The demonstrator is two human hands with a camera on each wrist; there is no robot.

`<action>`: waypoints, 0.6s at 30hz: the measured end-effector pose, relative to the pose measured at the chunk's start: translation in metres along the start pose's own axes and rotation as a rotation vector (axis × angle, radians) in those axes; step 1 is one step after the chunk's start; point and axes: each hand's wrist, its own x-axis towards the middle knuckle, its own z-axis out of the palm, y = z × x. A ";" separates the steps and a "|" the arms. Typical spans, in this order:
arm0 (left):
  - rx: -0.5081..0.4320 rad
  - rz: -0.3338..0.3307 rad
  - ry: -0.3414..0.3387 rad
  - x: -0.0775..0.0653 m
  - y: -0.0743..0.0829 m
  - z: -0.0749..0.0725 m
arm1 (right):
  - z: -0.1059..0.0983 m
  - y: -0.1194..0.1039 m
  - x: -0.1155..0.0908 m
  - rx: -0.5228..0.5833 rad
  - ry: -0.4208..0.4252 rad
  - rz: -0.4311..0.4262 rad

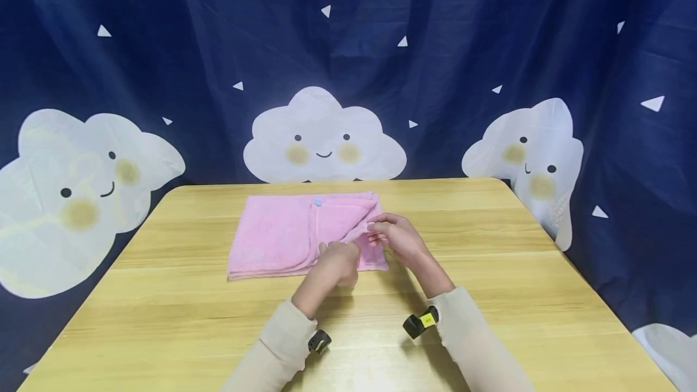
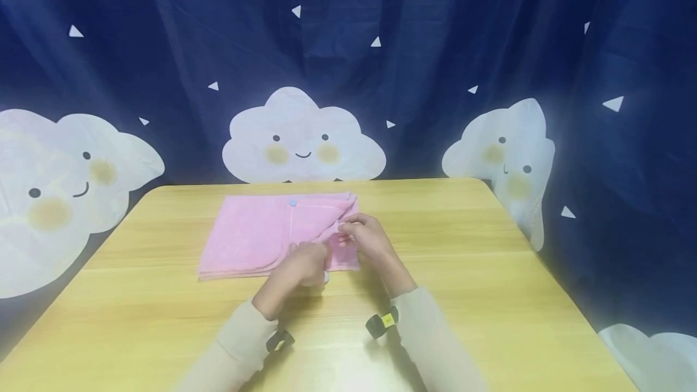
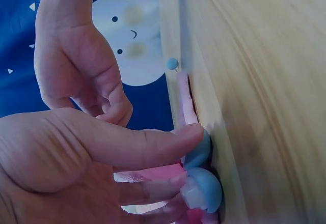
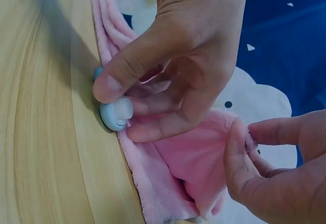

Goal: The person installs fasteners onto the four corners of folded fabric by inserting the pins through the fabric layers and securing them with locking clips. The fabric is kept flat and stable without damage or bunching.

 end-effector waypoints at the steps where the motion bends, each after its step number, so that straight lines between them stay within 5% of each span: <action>1: 0.002 0.001 0.000 0.000 0.000 0.000 | 0.000 0.000 0.000 -0.004 0.000 0.000; 18: -0.062 0.050 0.002 0.005 -0.006 0.000 | 0.000 0.002 0.001 -0.015 -0.030 0.003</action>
